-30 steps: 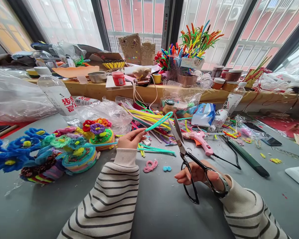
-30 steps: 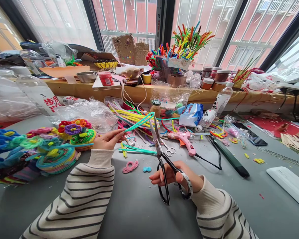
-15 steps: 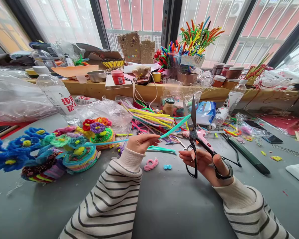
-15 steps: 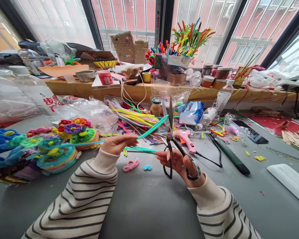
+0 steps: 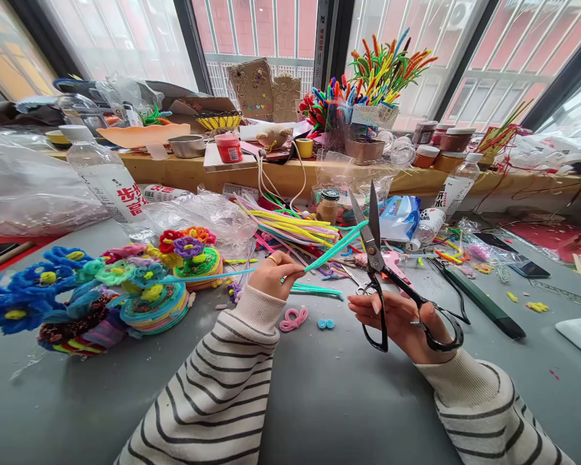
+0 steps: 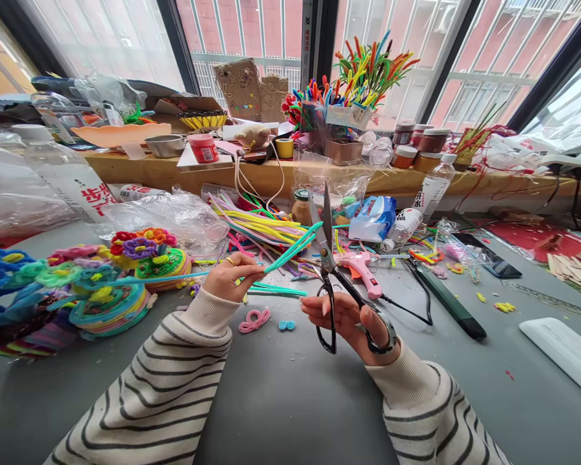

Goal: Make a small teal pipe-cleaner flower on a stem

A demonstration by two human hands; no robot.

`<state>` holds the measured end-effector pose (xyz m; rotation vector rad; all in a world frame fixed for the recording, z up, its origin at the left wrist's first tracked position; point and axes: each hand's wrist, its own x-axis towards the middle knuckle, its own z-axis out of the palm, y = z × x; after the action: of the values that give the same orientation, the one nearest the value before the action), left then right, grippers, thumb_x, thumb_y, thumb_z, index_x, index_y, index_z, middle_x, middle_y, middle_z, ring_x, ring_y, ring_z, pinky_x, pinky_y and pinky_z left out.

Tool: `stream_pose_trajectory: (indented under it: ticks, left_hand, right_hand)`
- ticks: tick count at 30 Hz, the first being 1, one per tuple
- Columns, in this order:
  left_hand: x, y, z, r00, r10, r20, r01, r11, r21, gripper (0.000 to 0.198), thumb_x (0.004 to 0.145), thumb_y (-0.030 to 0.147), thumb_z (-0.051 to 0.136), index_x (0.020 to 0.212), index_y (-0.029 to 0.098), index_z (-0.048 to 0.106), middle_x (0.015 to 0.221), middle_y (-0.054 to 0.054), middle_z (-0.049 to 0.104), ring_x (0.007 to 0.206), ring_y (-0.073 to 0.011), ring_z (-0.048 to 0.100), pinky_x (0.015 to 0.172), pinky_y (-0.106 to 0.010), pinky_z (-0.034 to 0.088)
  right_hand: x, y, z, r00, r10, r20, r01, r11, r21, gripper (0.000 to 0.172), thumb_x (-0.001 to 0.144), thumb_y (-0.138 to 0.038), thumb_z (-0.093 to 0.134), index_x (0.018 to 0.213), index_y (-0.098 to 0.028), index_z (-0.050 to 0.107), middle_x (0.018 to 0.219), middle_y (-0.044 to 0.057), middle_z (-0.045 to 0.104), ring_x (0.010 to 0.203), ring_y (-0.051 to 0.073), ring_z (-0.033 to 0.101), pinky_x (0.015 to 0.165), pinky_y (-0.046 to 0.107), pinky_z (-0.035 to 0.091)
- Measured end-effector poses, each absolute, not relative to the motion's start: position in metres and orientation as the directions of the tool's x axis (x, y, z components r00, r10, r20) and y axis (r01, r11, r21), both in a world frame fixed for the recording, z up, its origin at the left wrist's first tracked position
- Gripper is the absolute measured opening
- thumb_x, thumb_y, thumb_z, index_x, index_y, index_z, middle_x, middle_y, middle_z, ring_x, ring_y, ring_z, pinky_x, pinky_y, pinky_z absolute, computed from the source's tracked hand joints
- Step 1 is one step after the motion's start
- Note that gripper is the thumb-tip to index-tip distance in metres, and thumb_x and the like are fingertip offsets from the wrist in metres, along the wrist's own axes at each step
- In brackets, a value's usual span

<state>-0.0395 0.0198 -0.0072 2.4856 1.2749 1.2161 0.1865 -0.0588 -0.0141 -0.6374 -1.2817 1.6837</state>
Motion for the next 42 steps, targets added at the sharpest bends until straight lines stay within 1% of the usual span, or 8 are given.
stream_pose_trajectory:
  ticks: [5,16,23,27,32,36,39,42]
  left_hand:
    - [-0.040,0.017,-0.005,0.335,0.764,0.551,0.679,-0.602,0.421,0.012,0.064,0.023,0.056,0.069,0.018,0.067,0.062,-0.004,0.061,0.056,-0.0113,0.054,0.051,-0.020,0.042]
    - [-0.037,0.012,-0.001,0.102,0.924,0.369,0.506,-0.368,0.781,0.021,0.063,0.032,0.055,0.070,0.017,0.066,0.064,-0.003,0.063,0.058,-0.0122,0.055,0.054,-0.021,0.042]
    - [-0.048,0.020,-0.006,-0.259,0.834,0.487,0.581,-0.268,0.768,0.026,0.062,0.039,0.054,0.072,0.017,0.066,0.069,-0.003,0.057,0.060,-0.0113,0.052,0.049,-0.019,0.042]
    - [-0.052,0.023,-0.008,-0.209,0.820,0.533,0.681,-0.269,0.681,0.024,0.063,0.037,0.054,0.073,0.019,0.067,0.066,-0.003,0.054,0.052,-0.0095,0.048,0.049,-0.020,0.041]
    - [-0.053,0.022,-0.008,-0.094,0.792,0.603,0.789,-0.310,0.531,0.017,0.066,0.030,0.054,0.071,0.022,0.067,0.067,-0.003,0.055,0.053,-0.0099,0.049,0.051,-0.020,0.039]
    - [-0.052,0.023,-0.008,-0.130,0.752,0.647,0.808,-0.297,0.508,0.016,0.065,0.029,0.054,0.070,0.021,0.067,0.069,-0.004,0.057,0.060,-0.0127,0.052,0.058,-0.023,0.040]
    - [-0.052,0.024,-0.007,-0.194,0.816,0.545,0.699,-0.275,0.660,0.020,0.063,0.033,0.056,0.071,0.019,0.067,0.069,-0.005,0.058,0.061,-0.0134,0.052,0.058,-0.024,0.041]
    - [-0.050,0.024,-0.005,-0.178,0.953,0.245,0.367,-0.167,0.915,0.029,0.057,0.039,0.060,0.073,0.016,0.066,0.065,-0.004,0.060,0.060,-0.0132,0.054,0.056,-0.023,0.044]
  right_hand:
    - [0.186,-0.060,-0.014,-0.456,0.883,0.113,-0.344,-0.057,-0.937,0.057,0.053,-0.071,0.041,0.077,-0.020,0.051,0.112,0.011,0.051,0.109,0.029,0.040,0.091,0.045,0.027]
    - [0.191,-0.058,-0.017,-0.492,0.859,0.139,-0.276,-0.003,-0.961,0.052,0.056,-0.067,0.043,0.075,-0.020,0.052,0.106,0.010,0.054,0.102,0.028,0.046,0.086,0.046,0.032]
    - [0.217,-0.063,0.000,-0.500,0.863,0.074,0.125,0.157,-0.980,0.043,0.063,-0.057,0.046,0.074,-0.016,0.052,0.082,0.012,0.059,0.075,0.024,0.057,0.068,0.038,0.044]
    - [0.235,-0.070,0.009,-0.594,0.803,-0.048,0.314,0.177,-0.933,0.045,0.062,-0.059,0.045,0.069,-0.016,0.054,0.072,0.010,0.058,0.065,0.020,0.055,0.061,0.032,0.044]
    - [0.246,-0.077,0.015,-0.655,0.738,-0.165,0.311,0.065,-0.948,0.051,0.060,-0.062,0.044,0.078,-0.016,0.056,0.085,0.014,0.059,0.079,0.025,0.056,0.069,0.036,0.043]
    - [0.255,-0.079,0.019,-0.642,0.739,-0.201,0.313,0.013,-0.950,0.071,0.042,-0.071,0.048,0.085,-0.015,0.056,0.093,0.015,0.057,0.086,0.029,0.054,0.074,0.039,0.040]
    - [0.260,-0.080,0.020,-0.579,0.785,-0.221,0.407,0.043,-0.913,0.075,0.039,-0.071,0.050,0.090,-0.016,0.055,0.094,0.013,0.056,0.086,0.027,0.052,0.077,0.037,0.039]
    - [0.260,-0.081,0.018,-0.448,0.851,-0.276,0.628,0.080,-0.774,0.048,0.055,-0.057,0.054,0.080,-0.017,0.057,0.079,0.007,0.058,0.073,0.020,0.054,0.066,0.030,0.043]
